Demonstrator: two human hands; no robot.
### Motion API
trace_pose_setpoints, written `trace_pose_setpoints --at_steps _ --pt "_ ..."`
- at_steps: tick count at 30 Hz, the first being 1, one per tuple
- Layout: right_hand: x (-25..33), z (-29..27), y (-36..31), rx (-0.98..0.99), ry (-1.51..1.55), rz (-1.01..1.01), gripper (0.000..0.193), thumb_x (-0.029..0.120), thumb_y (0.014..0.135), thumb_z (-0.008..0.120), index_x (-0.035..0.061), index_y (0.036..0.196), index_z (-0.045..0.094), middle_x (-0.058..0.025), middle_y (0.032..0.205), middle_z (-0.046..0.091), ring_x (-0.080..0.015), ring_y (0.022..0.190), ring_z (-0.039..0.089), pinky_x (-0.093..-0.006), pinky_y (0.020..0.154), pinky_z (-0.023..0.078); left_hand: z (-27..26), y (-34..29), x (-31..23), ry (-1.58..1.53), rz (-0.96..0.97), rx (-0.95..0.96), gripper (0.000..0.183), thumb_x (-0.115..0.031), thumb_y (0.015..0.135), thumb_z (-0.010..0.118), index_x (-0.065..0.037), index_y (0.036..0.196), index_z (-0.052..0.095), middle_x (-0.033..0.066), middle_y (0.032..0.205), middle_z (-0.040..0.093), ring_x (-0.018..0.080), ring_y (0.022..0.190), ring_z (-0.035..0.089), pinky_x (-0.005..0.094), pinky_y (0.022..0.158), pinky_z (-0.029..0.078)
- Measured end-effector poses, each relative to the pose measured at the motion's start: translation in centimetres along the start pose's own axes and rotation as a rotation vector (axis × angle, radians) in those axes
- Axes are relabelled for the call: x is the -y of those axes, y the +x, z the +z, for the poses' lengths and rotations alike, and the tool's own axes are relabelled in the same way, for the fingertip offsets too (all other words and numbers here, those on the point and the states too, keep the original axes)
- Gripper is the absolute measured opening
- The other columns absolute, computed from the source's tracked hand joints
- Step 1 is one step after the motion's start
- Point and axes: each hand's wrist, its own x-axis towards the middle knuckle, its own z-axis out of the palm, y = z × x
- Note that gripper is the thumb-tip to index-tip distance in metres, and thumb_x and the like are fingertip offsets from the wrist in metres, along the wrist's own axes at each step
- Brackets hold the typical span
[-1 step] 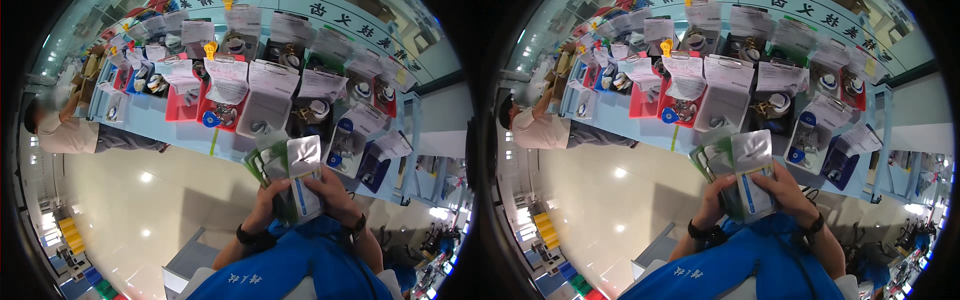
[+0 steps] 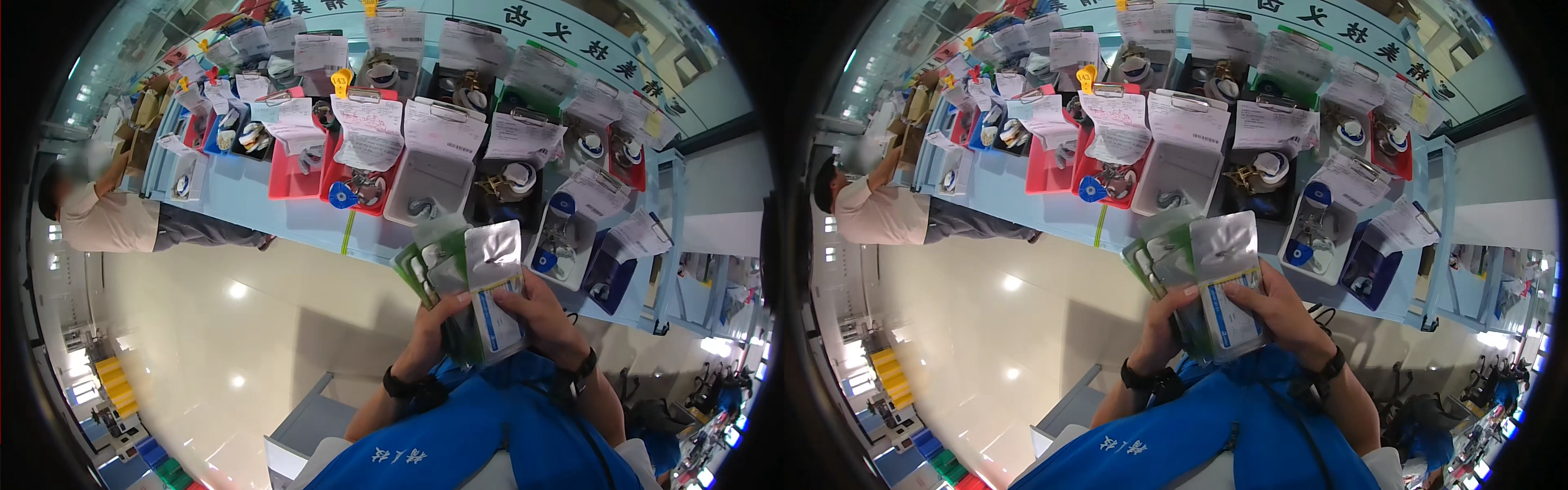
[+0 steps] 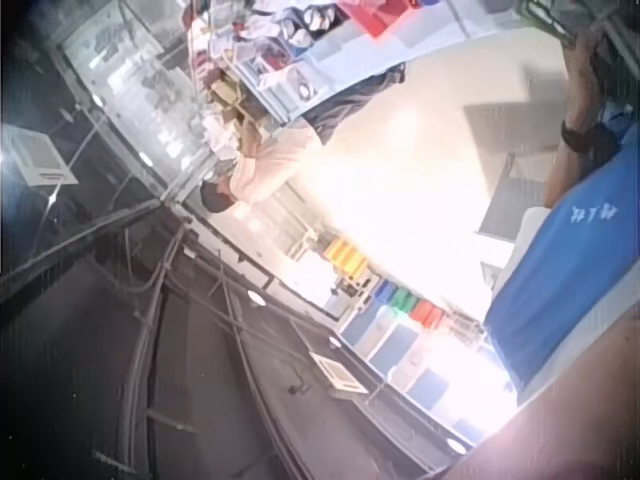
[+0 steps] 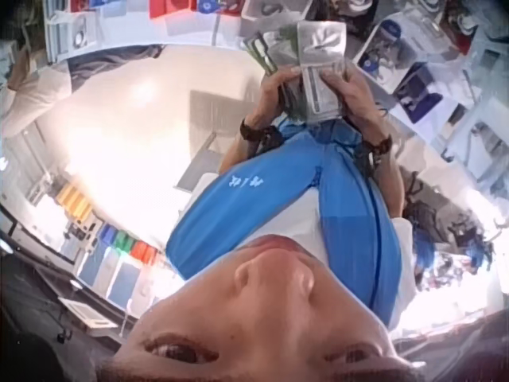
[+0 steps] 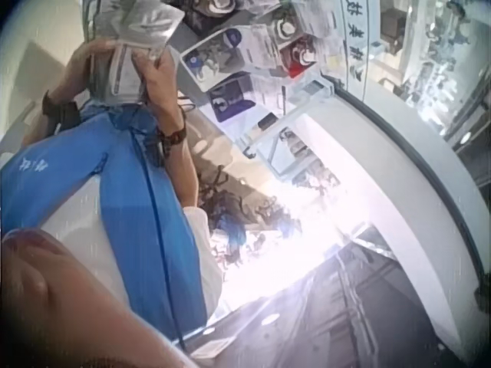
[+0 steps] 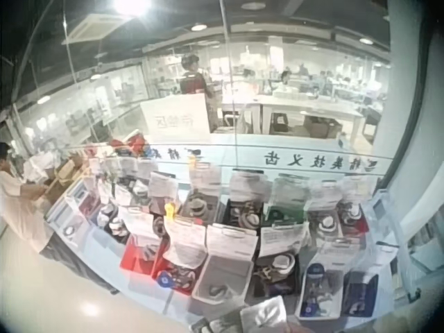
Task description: Sorting green and silver packets from boxes into labeled bins on a production table.
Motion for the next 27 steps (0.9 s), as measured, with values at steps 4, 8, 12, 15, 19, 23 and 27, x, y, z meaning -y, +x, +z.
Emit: trace_pose_setpoints --at_steps 4,8,12,15,19,23,27 --pt "0.2 -0.2 0.1 -0.015 -0.029 -0.036 0.045 0.021 0.096 0.067 -0.0004 0.132 0.048 -0.0096 0.118 0.064 -0.0135 0.105 0.064 -0.0291 0.090 0.054 -0.4 0.1 -0.9 0.025 -0.007 0.061 0.050 -0.034 0.095 0.057 0.005 0.126 0.057 0.0142 0.116 0.066 0.0209 0.102 0.066 0.0324 0.088 0.053" --pt "-0.4 -1.0 0.8 0.015 0.032 -0.030 0.046 0.023 0.096 0.067 -0.0003 0.132 0.048 -0.0095 0.118 0.064 -0.0137 0.103 0.065 -0.0296 0.089 0.054 0.3 0.0 -0.6 -0.055 0.025 -0.003 0.053 -0.036 0.097 0.058 0.003 0.133 0.051 0.0128 0.117 0.065 0.0205 0.104 0.065 0.0329 0.090 0.052" --pt "-1.0 -2.0 1.2 0.098 0.061 0.000 0.051 0.028 0.095 0.068 -0.0003 0.132 0.047 -0.0103 0.120 0.063 -0.0154 0.104 0.064 -0.0304 0.090 0.054 1.2 -0.2 0.3 0.175 0.137 -0.096 0.049 -0.033 0.100 0.054 0.002 0.135 0.048 0.0118 0.120 0.061 0.0177 0.107 0.060 0.0309 0.092 0.049" --pt "-0.9 -2.4 1.4 0.143 0.168 0.059 0.052 0.027 0.097 0.065 0.0008 0.136 0.044 -0.0100 0.121 0.062 -0.0146 0.103 0.064 -0.0299 0.091 0.054 1.9 0.1 0.2 0.417 0.261 -0.217 0.051 -0.031 0.100 0.054 0.005 0.136 0.046 0.0153 0.129 0.054 0.0210 0.115 0.055 0.0331 0.097 0.044" --pt "-0.8 -3.4 2.0 0.238 0.246 0.143 0.048 0.029 0.100 0.060 0.0021 0.137 0.046 -0.0082 0.122 0.063 -0.0127 0.102 0.065 -0.0271 0.088 0.054 3.0 -0.4 -0.7 0.530 0.253 -0.258 0.058 -0.031 0.098 0.057 0.005 0.139 0.038 0.0205 0.137 0.044 0.0286 0.123 0.047 0.0390 0.106 0.036" --pt "-1.4 -5.0 2.2 0.231 0.284 0.267 0.044 0.035 0.100 0.060 0.0020 0.128 0.056 -0.0082 0.113 0.067 -0.0109 0.095 0.067 -0.0244 0.084 0.055 4.4 -1.6 -4.9 0.700 0.284 -0.280 0.056 -0.040 0.097 0.057 0.001 0.133 0.042 0.0135 0.119 0.054 0.0183 0.111 0.050 0.0334 0.096 0.042" --pt "-0.6 -5.8 2.5 0.342 0.399 0.267 0.053 0.039 0.099 0.061 0.0019 0.136 0.050 -0.0071 0.117 0.066 -0.0110 0.096 0.067 -0.0242 0.080 0.056 5.0 -1.3 -8.9 0.885 0.564 -0.382 0.059 -0.043 0.097 0.053 0.001 0.136 0.047 0.0094 0.117 0.053 0.0192 0.105 0.054 0.0330 0.092 0.042"
